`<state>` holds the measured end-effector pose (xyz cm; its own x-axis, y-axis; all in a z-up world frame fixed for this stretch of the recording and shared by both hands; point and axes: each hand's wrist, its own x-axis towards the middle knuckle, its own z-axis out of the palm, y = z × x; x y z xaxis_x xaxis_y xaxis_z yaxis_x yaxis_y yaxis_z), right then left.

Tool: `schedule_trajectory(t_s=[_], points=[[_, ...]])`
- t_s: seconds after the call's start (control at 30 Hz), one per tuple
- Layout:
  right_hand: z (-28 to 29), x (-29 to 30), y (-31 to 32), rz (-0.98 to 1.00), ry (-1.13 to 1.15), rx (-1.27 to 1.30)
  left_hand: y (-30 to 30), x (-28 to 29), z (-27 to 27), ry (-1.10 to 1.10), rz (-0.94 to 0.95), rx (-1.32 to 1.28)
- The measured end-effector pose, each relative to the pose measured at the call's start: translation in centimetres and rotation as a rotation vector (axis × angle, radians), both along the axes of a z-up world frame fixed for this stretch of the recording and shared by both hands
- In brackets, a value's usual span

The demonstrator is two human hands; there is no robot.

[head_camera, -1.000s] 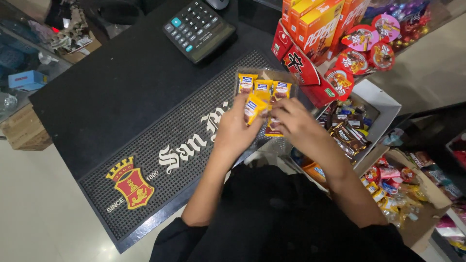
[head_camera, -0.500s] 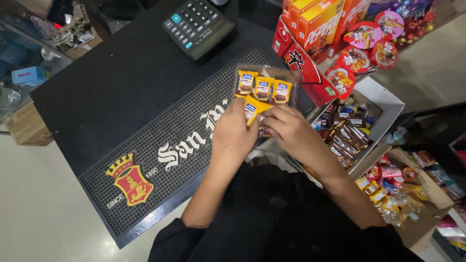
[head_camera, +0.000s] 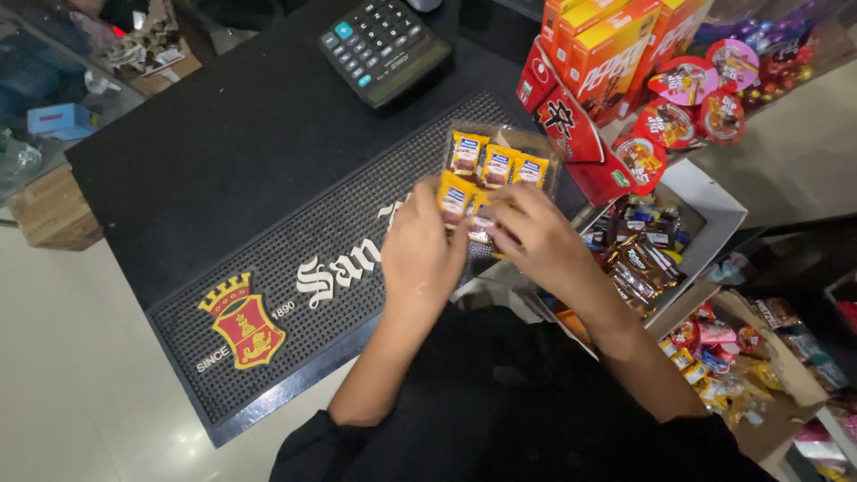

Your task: Sorting through boxes of snack packets and organizing them on shelves and a checkout counter.

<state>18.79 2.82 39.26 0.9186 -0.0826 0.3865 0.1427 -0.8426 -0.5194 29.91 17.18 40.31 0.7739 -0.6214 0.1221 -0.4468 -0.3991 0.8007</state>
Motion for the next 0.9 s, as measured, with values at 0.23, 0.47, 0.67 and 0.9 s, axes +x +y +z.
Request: schedule_trajectory(t_s=[0.23,0.47,0.67,0.9], points=[[-0.2,0.1,1.1,-0.181,-0.043,-0.057,-1.1,-0.2,-2.5,-0.578,-0.013,0.120],[-0.9,-0.3,0.9,-0.149,0.041,-0.136,0.3,-0.2,-2.1,-0.472,-0.022,0.178],[1.3,1.4,3.2,0.032,-0.048,-0.039,2.4,-0.1,-0.6,-0.540,-0.051,0.139],[0.0,3.8,2.8,0.018,-0.103,-0.248,2.7,-0.3,-1.6,-0.473,-0.061,0.034]])
